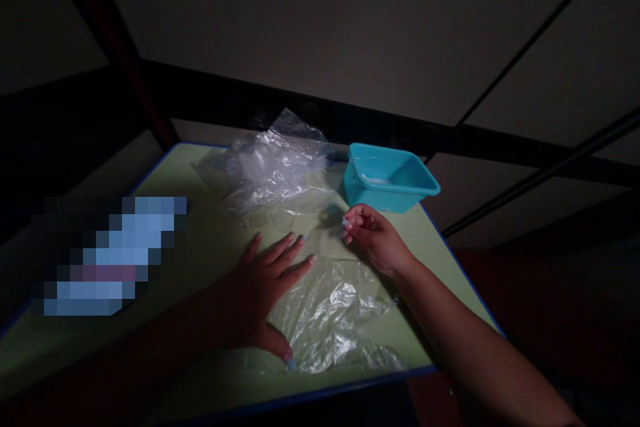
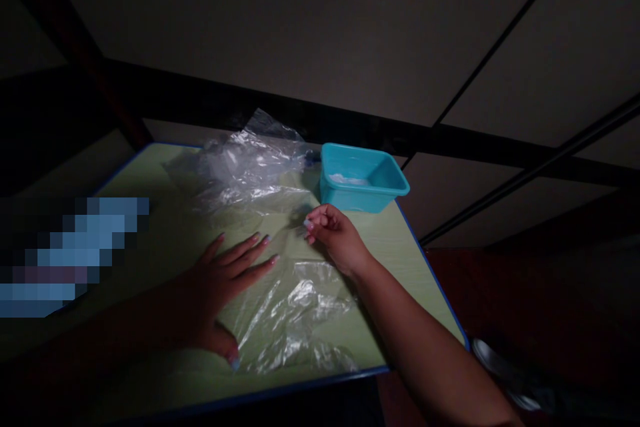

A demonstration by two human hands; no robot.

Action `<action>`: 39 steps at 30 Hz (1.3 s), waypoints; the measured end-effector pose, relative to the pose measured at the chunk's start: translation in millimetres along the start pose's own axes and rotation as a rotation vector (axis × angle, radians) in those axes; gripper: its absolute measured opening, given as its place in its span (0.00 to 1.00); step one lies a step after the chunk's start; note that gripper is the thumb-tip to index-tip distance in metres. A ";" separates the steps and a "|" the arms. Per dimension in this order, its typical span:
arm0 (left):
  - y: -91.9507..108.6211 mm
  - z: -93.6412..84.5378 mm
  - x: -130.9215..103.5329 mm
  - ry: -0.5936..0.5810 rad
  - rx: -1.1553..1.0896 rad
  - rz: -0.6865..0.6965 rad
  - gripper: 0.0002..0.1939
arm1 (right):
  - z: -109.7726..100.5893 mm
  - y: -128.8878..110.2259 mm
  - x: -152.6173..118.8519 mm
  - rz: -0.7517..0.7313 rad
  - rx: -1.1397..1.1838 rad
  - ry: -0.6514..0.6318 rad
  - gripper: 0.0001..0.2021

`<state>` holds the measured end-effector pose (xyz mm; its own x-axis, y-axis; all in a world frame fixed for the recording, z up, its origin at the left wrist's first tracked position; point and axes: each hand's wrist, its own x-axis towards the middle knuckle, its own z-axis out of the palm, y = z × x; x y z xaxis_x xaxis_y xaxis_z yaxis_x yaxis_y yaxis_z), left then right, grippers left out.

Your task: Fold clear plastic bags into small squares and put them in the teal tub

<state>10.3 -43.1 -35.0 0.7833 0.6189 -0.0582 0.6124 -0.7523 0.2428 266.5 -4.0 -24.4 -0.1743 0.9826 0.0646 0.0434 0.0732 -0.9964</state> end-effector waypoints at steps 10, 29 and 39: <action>1.8 -1.1 1.2 -0.009 -0.002 -0.013 0.57 | 11.6 6.4 -1.0 0.174 0.019 -0.137 0.20; 10.2 -5.9 2.3 0.088 0.017 0.008 0.56 | -7.9 -6.7 -5.2 -0.196 -0.471 0.184 0.12; 12.3 -4.0 3.9 -0.083 0.042 -0.161 0.58 | 22.7 -25.3 -49.0 -0.200 -1.039 -0.804 0.37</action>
<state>20.4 -49.1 -28.4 0.6801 0.7123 -0.1735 0.7329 -0.6550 0.1838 251.7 -57.8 -3.6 -0.7794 0.5922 -0.2046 0.6129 0.6532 -0.4446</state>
